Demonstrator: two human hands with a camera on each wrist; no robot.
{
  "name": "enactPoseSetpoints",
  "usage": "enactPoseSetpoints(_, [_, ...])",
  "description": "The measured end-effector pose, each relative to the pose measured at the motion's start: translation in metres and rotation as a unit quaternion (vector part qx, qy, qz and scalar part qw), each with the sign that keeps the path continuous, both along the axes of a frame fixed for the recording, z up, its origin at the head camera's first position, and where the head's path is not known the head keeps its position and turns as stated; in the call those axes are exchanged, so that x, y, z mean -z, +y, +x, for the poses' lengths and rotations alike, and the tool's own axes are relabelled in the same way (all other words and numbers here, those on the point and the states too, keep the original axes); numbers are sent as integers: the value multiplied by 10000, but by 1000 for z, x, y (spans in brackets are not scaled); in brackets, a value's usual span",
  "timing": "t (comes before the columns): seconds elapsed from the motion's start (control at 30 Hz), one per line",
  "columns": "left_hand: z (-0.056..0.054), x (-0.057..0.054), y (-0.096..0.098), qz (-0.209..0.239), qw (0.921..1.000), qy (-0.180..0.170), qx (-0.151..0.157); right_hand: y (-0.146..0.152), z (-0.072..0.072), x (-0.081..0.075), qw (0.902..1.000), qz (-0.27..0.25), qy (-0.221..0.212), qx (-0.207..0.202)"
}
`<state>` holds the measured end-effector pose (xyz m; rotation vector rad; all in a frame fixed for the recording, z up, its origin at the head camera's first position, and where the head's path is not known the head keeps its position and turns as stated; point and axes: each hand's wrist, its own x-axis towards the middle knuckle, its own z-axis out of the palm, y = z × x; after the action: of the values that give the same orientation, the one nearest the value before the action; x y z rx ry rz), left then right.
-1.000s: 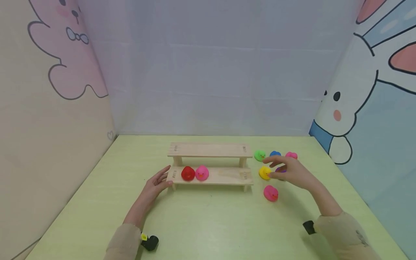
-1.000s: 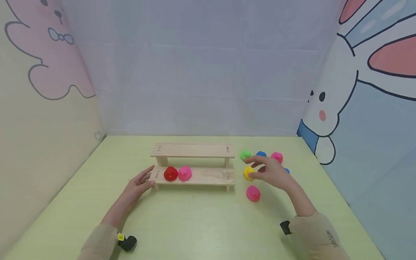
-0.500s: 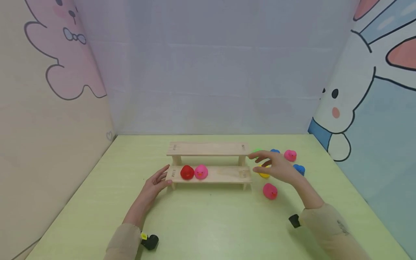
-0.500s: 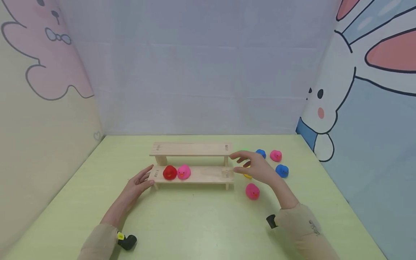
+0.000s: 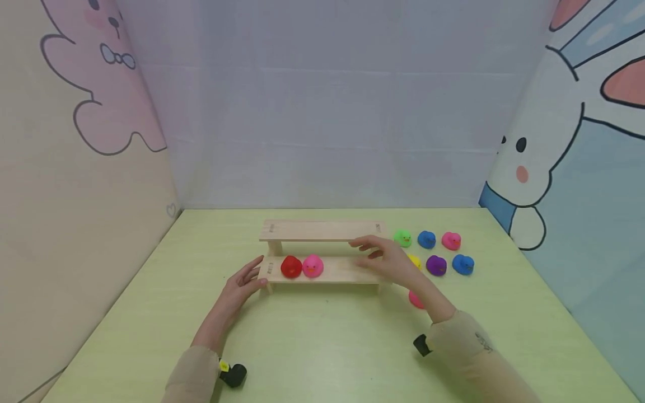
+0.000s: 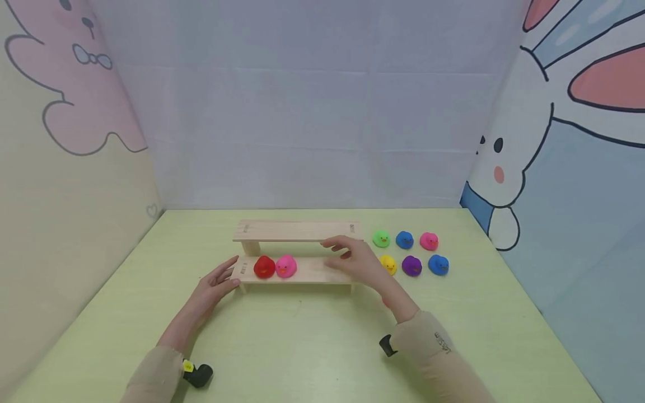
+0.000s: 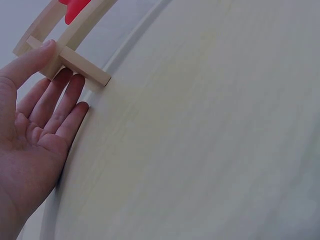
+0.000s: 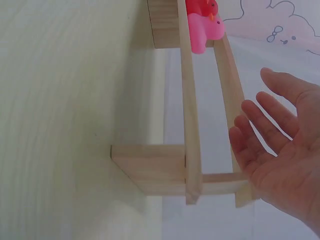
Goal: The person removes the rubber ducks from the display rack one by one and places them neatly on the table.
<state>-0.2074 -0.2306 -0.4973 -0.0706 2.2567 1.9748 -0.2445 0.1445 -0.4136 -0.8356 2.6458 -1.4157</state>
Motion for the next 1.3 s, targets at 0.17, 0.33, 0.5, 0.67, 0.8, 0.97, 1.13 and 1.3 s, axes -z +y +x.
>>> enactPoseSetpoints(0.17, [0,1,1,41,10000,18,36,-24,0,11,9996,-254,-100,-39])
enactPoseSetpoints(0.33, [0,1,2,50,10000,17,43,-46,2,22,9980,-570,-236,-118])
enactPoseSetpoints(0.5, [0,1,2,68,10000,17,49,-64,3,30,9963,-809,-225,-162])
enactPoseSetpoints(0.67, [-1,1,3,100,9999,-13,65,-77,2,36,9924,-1149,-392,-203])
enactPoseSetpoints(0.8, [0,-1,5,86,9999,15,58,-84,1,41,9891,-1316,-598,-270])
enactPoseSetpoints(0.97, [-1,-1,3,50,10000,1,39,-89,10,29,9911,-1138,-624,-305])
enactPoseSetpoints(1.13, [-1,-1,1,43,10000,17,11,-91,8,26,9916,-962,-853,-164])
enactPoseSetpoints(1.3, [0,-1,0,20,10000,-14,-4,-92,1,38,9933,-891,-720,-120])
